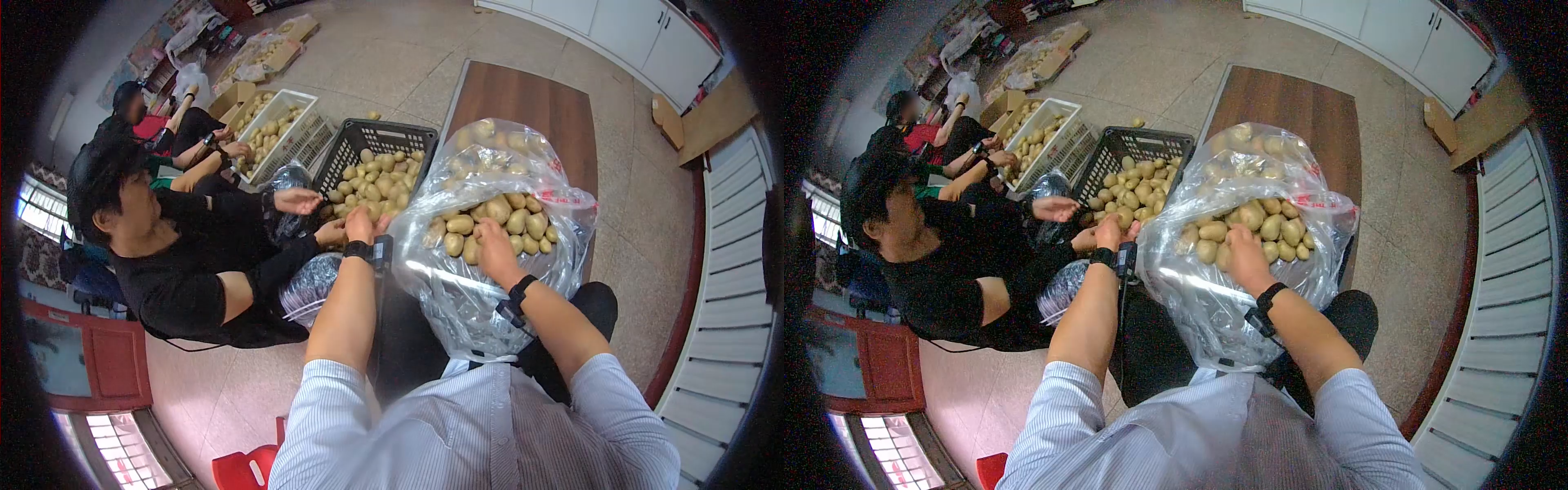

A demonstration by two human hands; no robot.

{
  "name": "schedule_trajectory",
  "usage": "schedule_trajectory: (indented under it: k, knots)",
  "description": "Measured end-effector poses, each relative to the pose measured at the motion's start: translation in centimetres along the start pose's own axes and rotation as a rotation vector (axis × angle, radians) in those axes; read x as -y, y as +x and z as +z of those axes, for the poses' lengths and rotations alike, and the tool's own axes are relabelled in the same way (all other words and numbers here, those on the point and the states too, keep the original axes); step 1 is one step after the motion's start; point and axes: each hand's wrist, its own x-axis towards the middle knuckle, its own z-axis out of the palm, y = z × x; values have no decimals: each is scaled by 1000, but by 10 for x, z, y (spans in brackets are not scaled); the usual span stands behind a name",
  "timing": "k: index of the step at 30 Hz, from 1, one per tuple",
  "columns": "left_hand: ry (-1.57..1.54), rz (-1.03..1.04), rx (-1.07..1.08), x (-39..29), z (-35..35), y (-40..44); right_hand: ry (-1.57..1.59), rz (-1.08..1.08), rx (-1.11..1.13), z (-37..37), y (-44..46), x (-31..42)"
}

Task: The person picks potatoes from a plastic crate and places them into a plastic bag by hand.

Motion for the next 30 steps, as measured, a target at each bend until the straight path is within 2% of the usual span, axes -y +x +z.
schedule_trajectory:
  k: [1,3,6,8,9,11,14,15,17,18,19,23,25,26,27,28,30]
  knots:
    - [550,404,85,17,-26,28,-1,3,-1,-2,-1,0]
    - [1098,807,177,25,-33,34,100,129,104,-8,-3,-1]
    - [1024,907,63,21,-25,27,166,146,104,-12,-7,-3]
    - [1748,581,84,-18,1,-9,154,113,79,-7,-10,-11]
    - [1747,582,86,-14,-1,-7,143,78,55,-4,-11,-15]
    - [1709,844,32,2,-16,10,154,98,43,-5,-14,-15]
    - [1721,797,132,28,-36,52,206,128,-15,-6,-17,-12]
    - [1444,616,164,27,-31,46,249,135,-62,-8,-17,-10]
    - [437,82,147,25,-16,39,264,144,-75,-13,-20,-5]
    - [115,-61,90,21,-9,32,285,147,-86,-15,-21,-4]
    - [15,-85,80,15,1,21,282,150,-86,-15,-22,-6]
    - [175,-9,-34,-20,48,-35,446,300,-44,-8,-21,-18]
    - [251,-13,45,-20,58,-41,528,357,-11,-14,-17,-13]
    - [251,-14,45,-19,62,-46,757,507,25,-17,-16,-9]
    - [281,-59,176,-19,66,-51,987,657,62,-19,-15,-5]
    - [309,-102,308,-19,70,-55,987,656,61,-20,-14,-2]
    - [368,-156,364,-18,81,-64,1183,670,36,-23,-13,5]
